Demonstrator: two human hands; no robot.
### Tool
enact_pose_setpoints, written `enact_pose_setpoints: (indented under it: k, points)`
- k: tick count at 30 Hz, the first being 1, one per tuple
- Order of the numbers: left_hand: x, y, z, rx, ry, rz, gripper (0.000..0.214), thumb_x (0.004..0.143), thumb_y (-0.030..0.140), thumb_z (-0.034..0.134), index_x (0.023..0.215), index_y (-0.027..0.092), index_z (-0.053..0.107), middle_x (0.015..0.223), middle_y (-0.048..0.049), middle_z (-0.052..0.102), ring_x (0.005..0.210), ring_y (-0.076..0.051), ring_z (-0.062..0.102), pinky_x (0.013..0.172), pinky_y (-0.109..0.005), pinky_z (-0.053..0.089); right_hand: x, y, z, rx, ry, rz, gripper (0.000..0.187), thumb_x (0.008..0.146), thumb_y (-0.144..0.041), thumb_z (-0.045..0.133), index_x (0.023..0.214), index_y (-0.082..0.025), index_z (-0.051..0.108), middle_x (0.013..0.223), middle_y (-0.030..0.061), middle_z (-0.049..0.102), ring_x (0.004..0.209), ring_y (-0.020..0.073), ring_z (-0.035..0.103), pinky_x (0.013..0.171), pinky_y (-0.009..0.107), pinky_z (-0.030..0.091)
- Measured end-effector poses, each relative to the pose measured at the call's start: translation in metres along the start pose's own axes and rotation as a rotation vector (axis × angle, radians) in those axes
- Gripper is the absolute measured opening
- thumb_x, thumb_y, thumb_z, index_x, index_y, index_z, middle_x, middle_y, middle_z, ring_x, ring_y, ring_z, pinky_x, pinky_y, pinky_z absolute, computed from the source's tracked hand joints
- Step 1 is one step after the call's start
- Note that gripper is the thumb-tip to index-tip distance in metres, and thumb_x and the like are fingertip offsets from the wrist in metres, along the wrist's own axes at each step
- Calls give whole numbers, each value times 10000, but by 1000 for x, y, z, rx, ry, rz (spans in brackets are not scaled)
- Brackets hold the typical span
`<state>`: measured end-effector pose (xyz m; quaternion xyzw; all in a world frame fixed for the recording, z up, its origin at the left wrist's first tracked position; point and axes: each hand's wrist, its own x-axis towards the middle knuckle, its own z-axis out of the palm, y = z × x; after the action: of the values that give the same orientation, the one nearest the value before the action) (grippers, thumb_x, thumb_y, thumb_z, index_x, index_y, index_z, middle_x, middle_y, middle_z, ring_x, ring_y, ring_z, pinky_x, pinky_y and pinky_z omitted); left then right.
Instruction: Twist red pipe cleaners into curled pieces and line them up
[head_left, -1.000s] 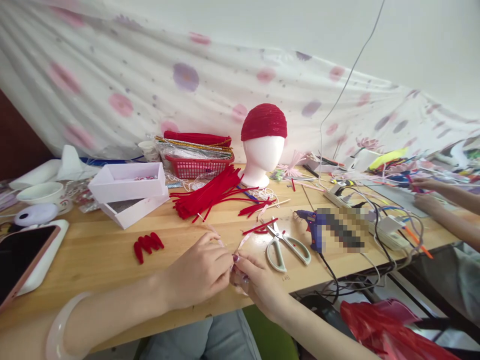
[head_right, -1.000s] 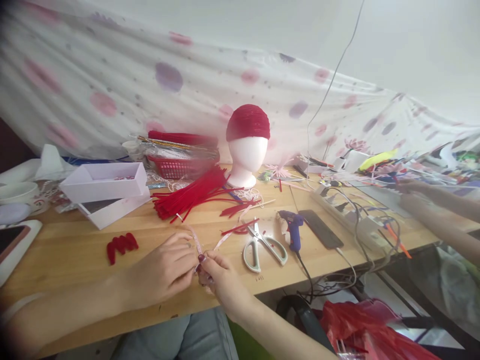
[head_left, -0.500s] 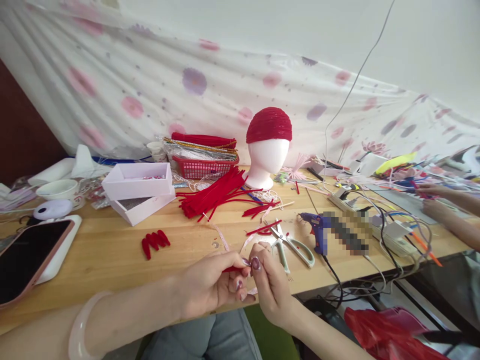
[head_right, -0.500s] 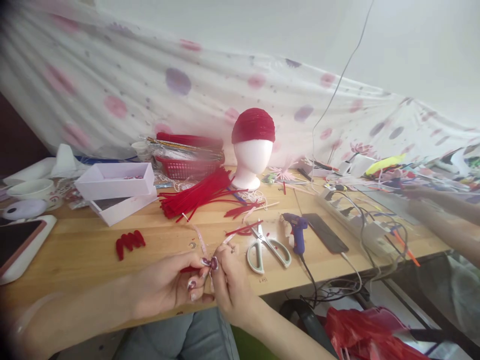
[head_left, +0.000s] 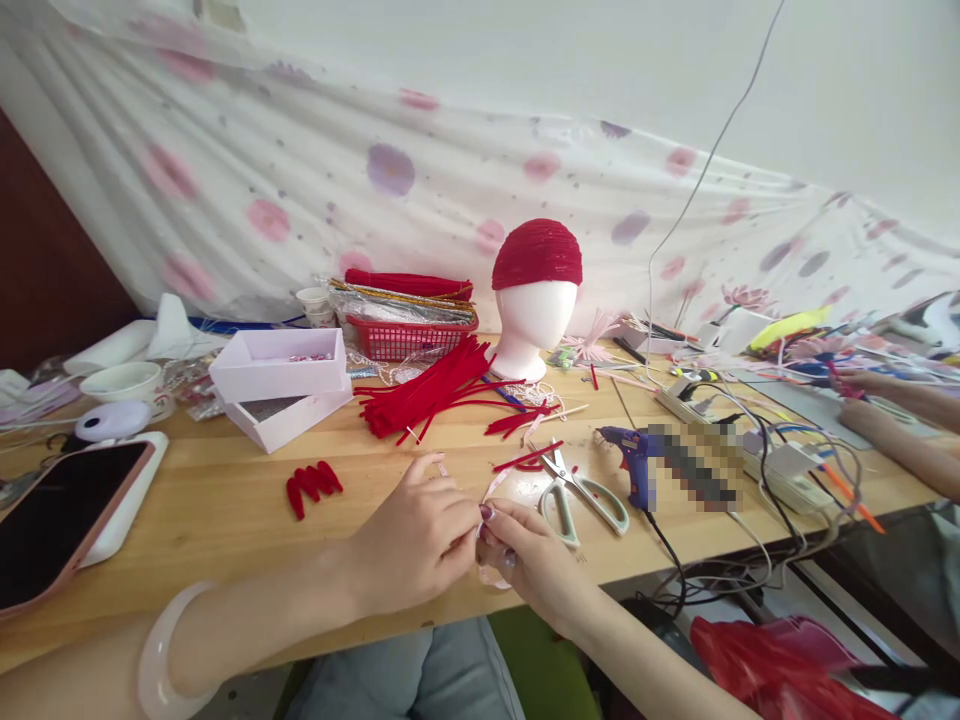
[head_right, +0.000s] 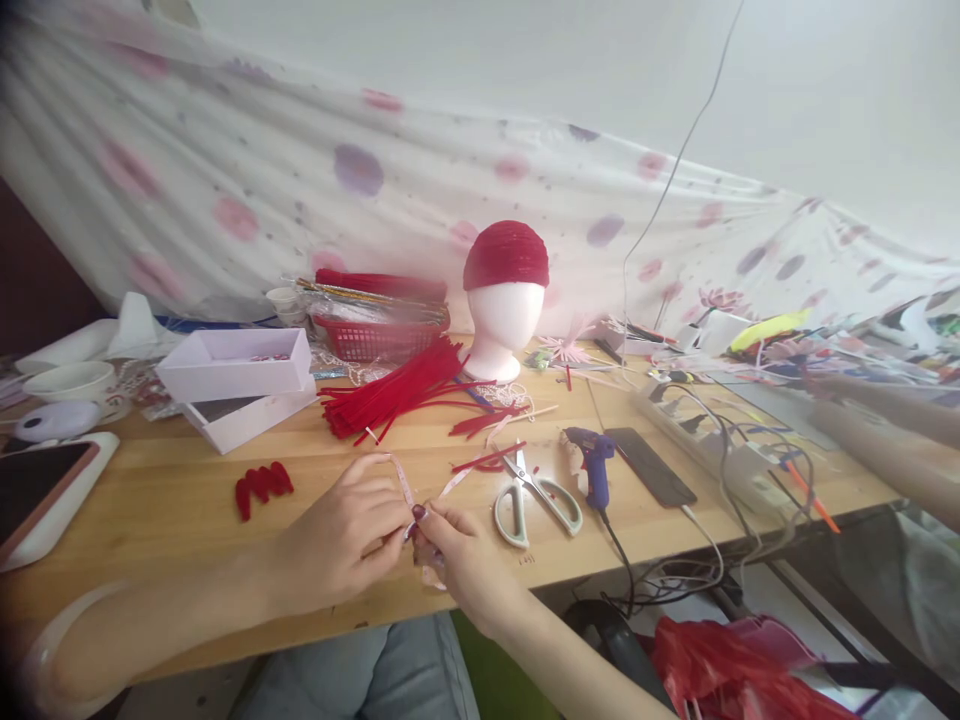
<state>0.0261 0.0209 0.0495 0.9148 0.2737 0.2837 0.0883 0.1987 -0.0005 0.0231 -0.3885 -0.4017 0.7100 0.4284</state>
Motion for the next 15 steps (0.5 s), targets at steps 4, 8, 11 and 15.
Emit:
enact_pose_setpoints:
  k: [4, 8, 11, 15]
  points:
    - [7, 5, -2, -364, -49, -312, 294, 891, 200, 393, 601, 200, 442, 599, 25, 501, 634, -148, 469, 812, -346, 403, 2, 1, 7, -292, 82, -311, 459, 834, -574, 609, 624, -205, 437, 591, -52, 396, 570, 111, 346, 561, 251, 309]
    - [12, 11, -3, -1040, -117, -655, 233, 823, 265, 474, 610, 193, 535, 608, 16, 544, 613, -138, 509, 641, -263, 411, -2, 5, 12, -405, 43, -415, 365, 987, -480, 395, 729, -223, 431, 635, -26, 494, 539, 127, 434, 540, 271, 353]
    - [10, 15, 2, -1478, -65, -901, 173, 723, 235, 561, 566, 170, 595, 583, 22, 547, 553, -99, 488, 600, -223, 411, -5, 10, 6, -587, 28, -535, 303, 1027, -342, 315, 759, -229, 400, 666, -16, 489, 559, 137, 439, 559, 285, 349]
    - [6, 19, 7, -1841, -175, -1257, 154, 661, 202, 573, 516, 158, 602, 481, 35, 491, 488, -81, 480, 589, -208, 429, -6, 12, -7, -937, 37, -855, 229, 978, -158, 345, 760, -220, 377, 719, -10, 424, 648, 153, 391, 627, 302, 317]
